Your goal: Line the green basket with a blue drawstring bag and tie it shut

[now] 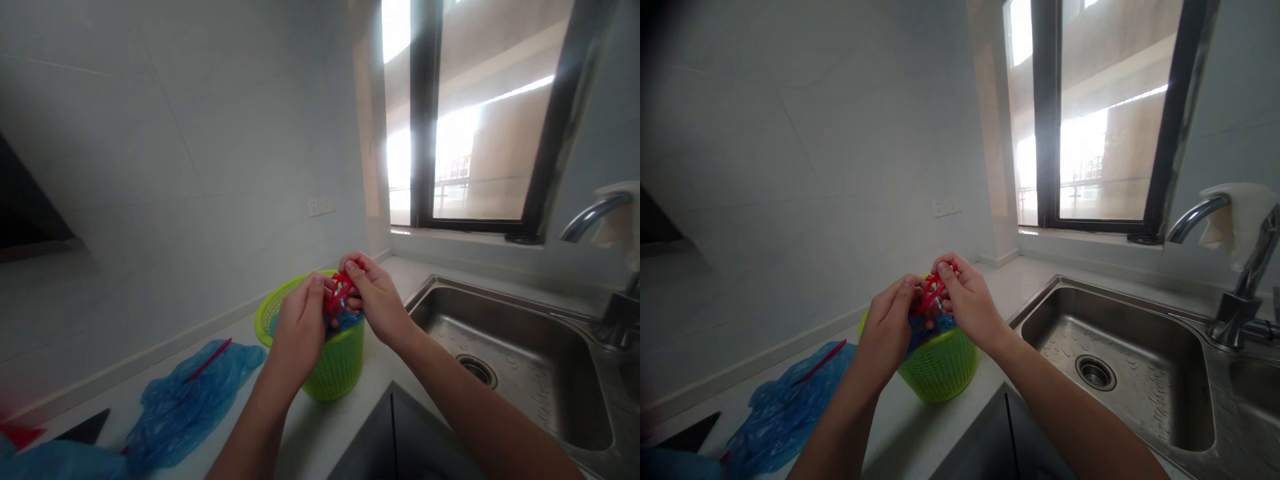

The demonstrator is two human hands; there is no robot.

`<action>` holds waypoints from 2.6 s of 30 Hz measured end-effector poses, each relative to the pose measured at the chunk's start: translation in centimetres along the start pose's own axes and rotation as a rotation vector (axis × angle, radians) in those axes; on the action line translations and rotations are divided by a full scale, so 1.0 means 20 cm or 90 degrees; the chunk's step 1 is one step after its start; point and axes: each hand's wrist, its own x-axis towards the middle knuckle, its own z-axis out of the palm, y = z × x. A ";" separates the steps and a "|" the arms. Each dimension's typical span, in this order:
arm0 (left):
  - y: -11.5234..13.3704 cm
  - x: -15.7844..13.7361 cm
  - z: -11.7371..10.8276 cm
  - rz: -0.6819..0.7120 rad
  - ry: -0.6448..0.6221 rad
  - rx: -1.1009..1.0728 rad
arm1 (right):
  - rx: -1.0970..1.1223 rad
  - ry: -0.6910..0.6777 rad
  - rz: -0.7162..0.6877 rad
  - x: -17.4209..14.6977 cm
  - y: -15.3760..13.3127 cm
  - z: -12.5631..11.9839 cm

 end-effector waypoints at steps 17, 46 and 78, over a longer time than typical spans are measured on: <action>-0.04 0.05 0.01 0.021 0.074 -0.028 | -0.313 0.052 -0.087 -0.01 0.04 -0.01; -0.02 0.03 -0.03 0.269 0.170 0.466 | -0.343 -0.128 -0.105 0.01 -0.02 -0.06; -0.21 0.29 -0.50 -0.148 0.283 -0.312 | -0.607 -0.297 0.141 0.10 -0.15 -0.39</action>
